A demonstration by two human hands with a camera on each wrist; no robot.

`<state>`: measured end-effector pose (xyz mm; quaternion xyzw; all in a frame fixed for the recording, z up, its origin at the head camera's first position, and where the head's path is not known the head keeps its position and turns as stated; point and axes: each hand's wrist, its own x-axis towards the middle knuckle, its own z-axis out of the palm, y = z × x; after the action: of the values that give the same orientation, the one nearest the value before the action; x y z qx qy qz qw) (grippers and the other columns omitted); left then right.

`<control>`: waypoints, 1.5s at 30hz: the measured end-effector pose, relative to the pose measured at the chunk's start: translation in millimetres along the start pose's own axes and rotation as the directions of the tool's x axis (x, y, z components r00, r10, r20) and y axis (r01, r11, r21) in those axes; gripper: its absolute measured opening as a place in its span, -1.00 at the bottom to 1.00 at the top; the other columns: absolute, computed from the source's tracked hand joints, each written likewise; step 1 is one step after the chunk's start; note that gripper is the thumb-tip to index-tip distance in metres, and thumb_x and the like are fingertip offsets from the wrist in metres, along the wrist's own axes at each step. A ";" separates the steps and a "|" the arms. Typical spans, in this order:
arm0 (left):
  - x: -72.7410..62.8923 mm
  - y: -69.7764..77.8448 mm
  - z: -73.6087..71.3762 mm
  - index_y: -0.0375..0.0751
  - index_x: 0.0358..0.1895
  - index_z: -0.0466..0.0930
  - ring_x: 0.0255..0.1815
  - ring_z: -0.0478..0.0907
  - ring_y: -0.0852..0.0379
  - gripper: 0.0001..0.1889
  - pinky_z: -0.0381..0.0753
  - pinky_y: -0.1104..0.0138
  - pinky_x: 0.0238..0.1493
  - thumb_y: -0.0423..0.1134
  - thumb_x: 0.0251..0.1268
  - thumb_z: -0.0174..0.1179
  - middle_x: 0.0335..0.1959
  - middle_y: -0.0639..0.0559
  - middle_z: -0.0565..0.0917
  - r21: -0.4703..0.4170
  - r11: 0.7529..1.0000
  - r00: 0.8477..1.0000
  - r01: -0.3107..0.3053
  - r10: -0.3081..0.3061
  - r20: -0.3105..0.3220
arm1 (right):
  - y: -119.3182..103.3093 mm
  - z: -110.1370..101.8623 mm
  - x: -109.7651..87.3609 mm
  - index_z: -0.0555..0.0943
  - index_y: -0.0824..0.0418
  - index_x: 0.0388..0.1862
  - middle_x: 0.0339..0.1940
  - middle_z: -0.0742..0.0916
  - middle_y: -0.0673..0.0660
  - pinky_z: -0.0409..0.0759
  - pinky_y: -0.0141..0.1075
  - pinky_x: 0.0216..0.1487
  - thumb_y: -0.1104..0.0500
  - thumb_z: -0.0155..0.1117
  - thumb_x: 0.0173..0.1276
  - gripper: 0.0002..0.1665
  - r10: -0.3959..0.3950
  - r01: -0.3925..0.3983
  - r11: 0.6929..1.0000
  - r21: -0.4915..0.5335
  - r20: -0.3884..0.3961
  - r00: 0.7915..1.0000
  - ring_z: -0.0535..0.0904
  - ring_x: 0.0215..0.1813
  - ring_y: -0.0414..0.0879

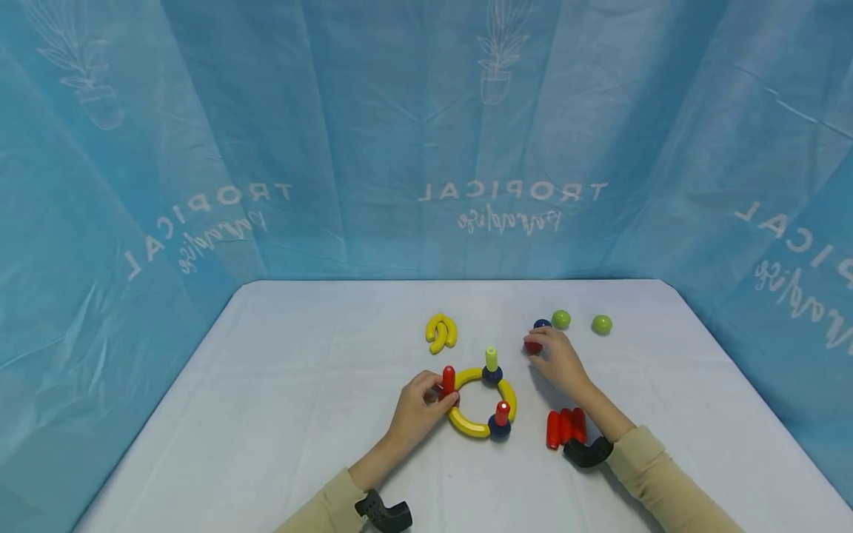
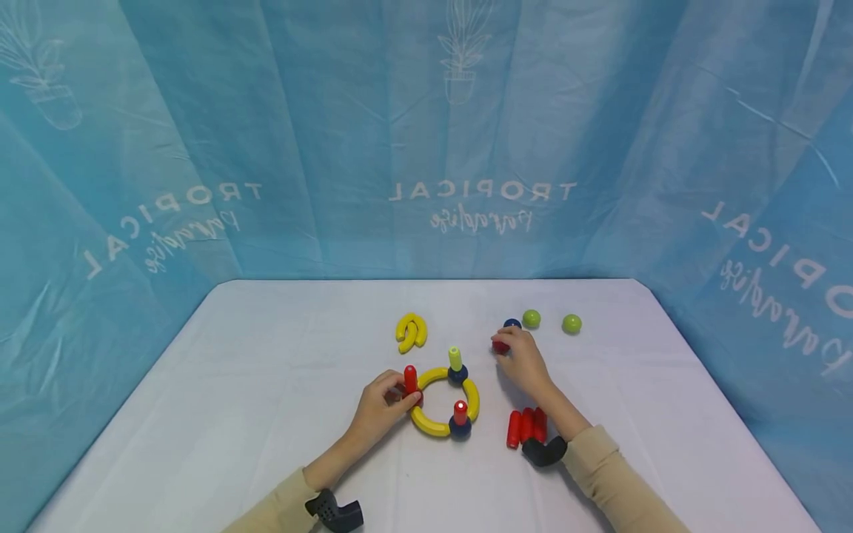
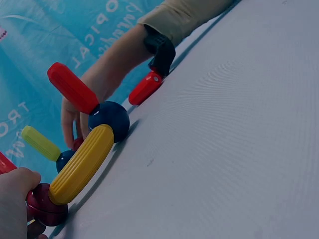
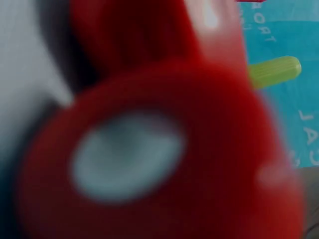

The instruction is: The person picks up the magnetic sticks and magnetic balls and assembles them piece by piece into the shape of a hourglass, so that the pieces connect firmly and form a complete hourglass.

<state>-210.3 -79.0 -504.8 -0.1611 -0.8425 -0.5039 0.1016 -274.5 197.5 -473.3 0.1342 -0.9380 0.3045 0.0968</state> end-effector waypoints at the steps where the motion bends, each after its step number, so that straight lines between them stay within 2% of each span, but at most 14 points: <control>1: 0.1 0.2 0.1 -0.14 -0.23 0.64 -0.26 0.52 0.21 -0.84 0.57 0.43 -0.22 -0.20 0.15 0.32 -0.28 0.07 0.62 0.001 1.000 1.000 -0.001 0.001 0.000 | 2.1 1.0 -0.4 0.60 0.34 0.04 0.09 0.61 0.32 0.53 0.06 0.15 0.42 0.34 0.11 -0.55 0.006 -0.006 1.000 -0.013 0.013 1.000 0.51 0.13 0.20; 6: 0.9 0.5 0.3 -0.14 -0.23 0.64 -0.25 0.52 0.20 -0.84 0.58 0.42 -0.22 -0.21 0.15 0.32 -0.28 0.07 0.62 0.000 1.000 1.000 -0.009 0.009 0.000 | 5.5 0.9 -7.6 0.60 0.34 0.04 0.01 0.64 0.29 0.60 -0.01 0.05 0.41 0.36 0.10 -0.54 0.014 -0.014 1.000 0.000 0.049 0.999 0.57 0.01 0.12; 9: 0.7 0.7 0.2 -0.14 -0.22 0.64 -0.25 0.53 0.19 -0.84 0.58 0.42 -0.22 -0.21 0.16 0.32 -0.27 0.07 0.62 0.002 1.000 1.000 -0.008 0.008 0.003 | -2.6 -3.8 -16.2 0.58 0.32 0.06 0.00 0.66 0.27 0.64 -0.06 -0.01 0.37 0.39 0.10 -0.51 -0.007 0.006 0.999 0.049 0.014 1.000 0.58 -0.02 0.09; 12: 0.0 1.0 -0.2 -0.14 -0.16 0.63 -0.25 0.54 0.18 -0.80 0.57 0.43 -0.22 -0.20 0.16 0.32 -0.26 0.06 0.63 -0.001 1.000 1.000 0.001 -0.001 0.006 | -19.6 -10.7 -28.5 0.58 0.27 0.07 -0.01 0.68 0.20 0.65 -0.11 -0.06 0.30 0.43 0.09 -0.50 -0.034 0.042 0.989 0.144 -0.060 0.998 0.59 -0.05 0.02; 16: -0.7 1.0 -0.7 -0.15 -0.03 0.61 -0.24 0.54 0.17 -0.70 0.55 0.44 -0.23 -0.19 0.17 0.31 -0.21 0.04 0.65 -0.009 1.000 1.000 0.019 -0.020 -0.007 | -48.8 -18.2 -48.6 0.60 0.15 0.04 -0.05 0.71 0.07 0.63 -0.23 -0.12 0.20 0.47 0.09 -0.52 -0.086 0.117 0.958 0.261 -0.126 0.988 0.56 -0.10 -0.13; 19: -0.6 0.3 -0.7 -0.14 -0.04 0.61 -0.25 0.54 0.17 -0.72 0.55 0.45 -0.24 -0.20 0.18 0.31 -0.21 0.05 0.65 -0.011 1.000 1.000 0.015 -0.015 -0.025 | -68.0 -19.5 -62.3 0.62 0.09 0.00 -0.10 0.72 -0.01 0.58 -0.31 -0.16 0.15 0.49 0.07 -0.53 -0.123 0.157 0.937 0.312 -0.125 0.984 0.51 -0.15 -0.23; 23: -0.1 -0.4 -0.4 -0.13 -0.13 0.64 -0.27 0.56 0.18 -0.79 0.56 0.44 -0.26 -0.24 0.16 0.32 -0.26 0.07 0.64 -0.021 1.000 0.999 -0.015 0.014 -0.041 | -82.4 -14.7 -73.2 0.63 0.09 -0.02 -0.14 0.72 -0.05 0.58 -0.30 -0.14 0.19 0.51 0.04 -0.53 -0.167 0.187 0.910 0.370 -0.084 0.982 0.52 -0.16 -0.28; 27: 0.0 0.3 0.3 -0.14 -0.16 0.67 -0.26 0.56 0.17 -0.82 0.57 0.41 -0.25 -0.26 0.15 0.33 -0.28 0.08 0.64 -0.023 0.999 0.998 -0.035 0.034 -0.054 | -84.2 -6.6 -77.7 0.61 0.10 0.01 -0.12 0.72 -0.05 0.60 -0.28 -0.11 0.25 0.50 0.03 -0.50 -0.160 0.165 0.906 0.389 -0.045 0.986 0.53 -0.14 -0.30; 32: -0.5 0.7 1.1 -0.18 -0.10 0.66 -0.22 0.55 0.14 -0.77 0.60 0.36 -0.18 -0.27 0.15 0.31 -0.26 0.06 0.66 -0.018 0.998 0.996 -0.057 0.056 -0.064 | -76.6 4.5 -82.7 0.55 0.16 0.10 -0.16 0.74 0.02 0.61 -0.32 -0.16 0.24 0.49 0.04 -0.41 -0.139 0.150 0.911 0.383 -0.058 0.989 0.56 -0.16 -0.33; 36: 0.0 0.4 1.6 -0.21 -0.07 0.66 -0.18 0.57 0.12 -0.74 0.62 0.33 -0.14 -0.30 0.14 0.31 -0.23 0.03 0.68 -0.023 0.997 0.995 -0.075 0.073 -0.068 | -68.2 14.6 -86.8 0.60 0.18 0.00 -0.23 0.77 0.02 0.62 -0.38 -0.20 0.24 0.47 0.07 -0.53 -0.115 0.134 0.903 0.409 -0.071 0.991 0.59 -0.21 -0.33; 41: 0.0 -2.0 2.4 -0.19 -0.07 0.68 -0.14 0.56 0.19 -0.74 0.61 0.35 -0.14 -0.27 0.15 0.32 -0.21 0.07 0.67 -0.016 0.995 0.994 -0.102 0.101 -0.031 | -62.4 23.1 -87.1 0.66 0.11 -0.10 -0.29 0.76 -0.04 0.59 -0.41 -0.19 0.21 0.44 0.12 -0.68 -0.115 0.141 0.897 0.418 -0.088 0.990 0.59 -0.25 -0.31; 45: -2.0 -1.8 2.1 -0.19 -0.04 0.68 -0.13 0.51 0.19 -0.71 0.57 0.36 -0.11 -0.24 0.15 0.32 -0.22 0.10 0.65 0.002 0.988 0.987 -0.157 0.156 0.024 | -69.7 21.4 -86.7 0.66 0.23 -0.09 -0.30 0.76 0.07 0.60 -0.36 -0.21 0.31 0.41 0.12 -0.67 -0.132 0.158 0.905 0.394 -0.092 0.987 0.61 -0.26 -0.16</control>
<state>-209.1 -78.3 -507.9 -0.2327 -0.8293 -0.4910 0.1310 -173.1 147.1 -475.1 0.2105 -0.8398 0.4859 0.1194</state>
